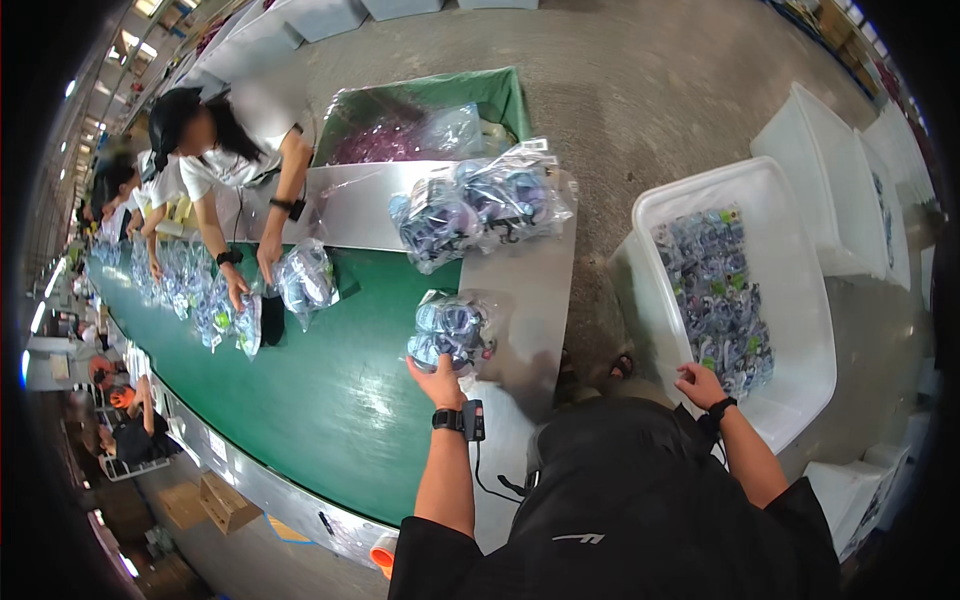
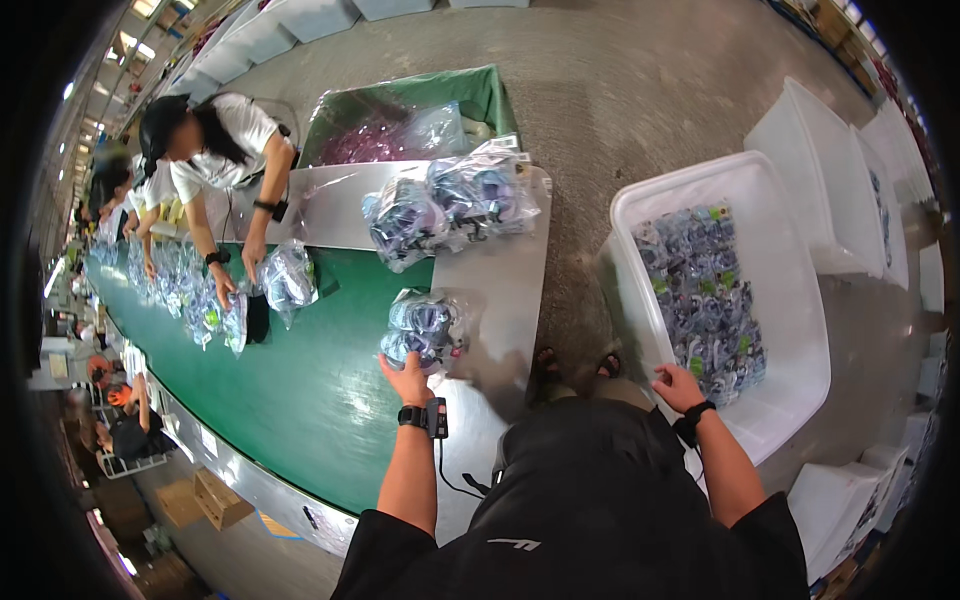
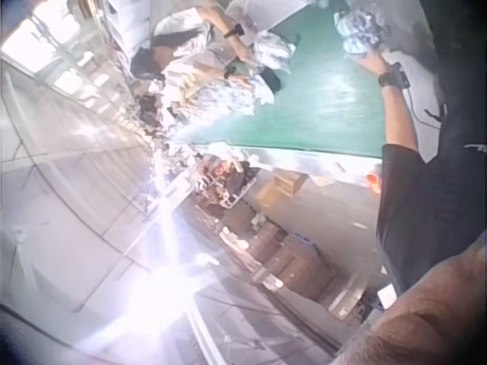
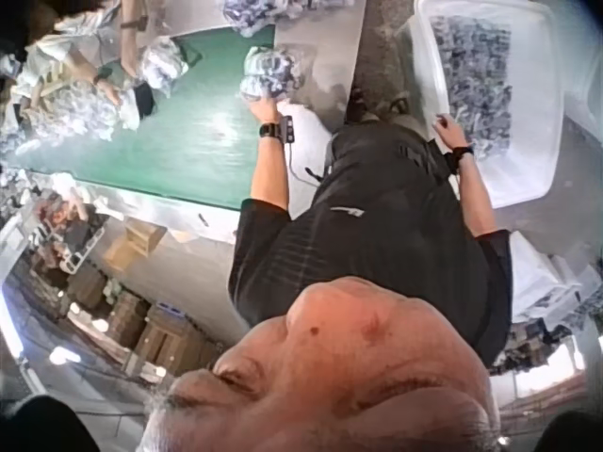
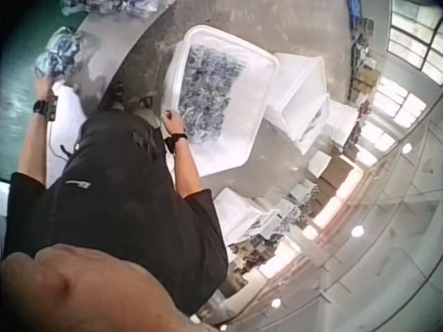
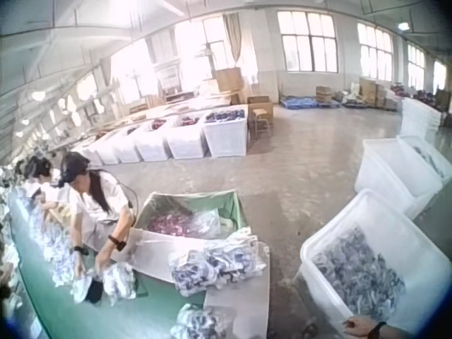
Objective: The person picks packaged footwear from a green conveyor belt and places them into a white bin. The person repeats this action continuously as more packages arrive on the belt.
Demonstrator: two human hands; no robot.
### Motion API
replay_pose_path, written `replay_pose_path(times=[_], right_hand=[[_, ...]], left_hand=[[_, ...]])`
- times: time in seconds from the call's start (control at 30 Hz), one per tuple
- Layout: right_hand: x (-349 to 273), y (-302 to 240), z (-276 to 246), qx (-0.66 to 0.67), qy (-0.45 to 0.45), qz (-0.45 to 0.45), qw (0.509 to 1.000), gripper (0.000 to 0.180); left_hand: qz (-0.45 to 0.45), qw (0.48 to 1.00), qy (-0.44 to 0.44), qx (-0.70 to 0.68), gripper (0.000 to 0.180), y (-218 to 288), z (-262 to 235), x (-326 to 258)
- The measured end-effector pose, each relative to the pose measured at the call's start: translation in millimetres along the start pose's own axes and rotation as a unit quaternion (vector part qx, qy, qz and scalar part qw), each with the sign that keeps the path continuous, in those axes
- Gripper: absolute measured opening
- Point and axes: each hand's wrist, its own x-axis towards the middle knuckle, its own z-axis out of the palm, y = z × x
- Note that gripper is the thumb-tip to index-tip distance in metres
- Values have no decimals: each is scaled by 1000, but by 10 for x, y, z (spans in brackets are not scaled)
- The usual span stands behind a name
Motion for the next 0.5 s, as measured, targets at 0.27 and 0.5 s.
replay_pose_path(times=[0.27,0.5], right_hand=[[127,-1018,-376,66,24,-169,983,38],[-30,-1662,-640,-23,7,-445,895,64]], left_hand=[[-122,985,-119,9,85,312,374,-931],[-263,922,-276,71,82,121,1300,-1910]])
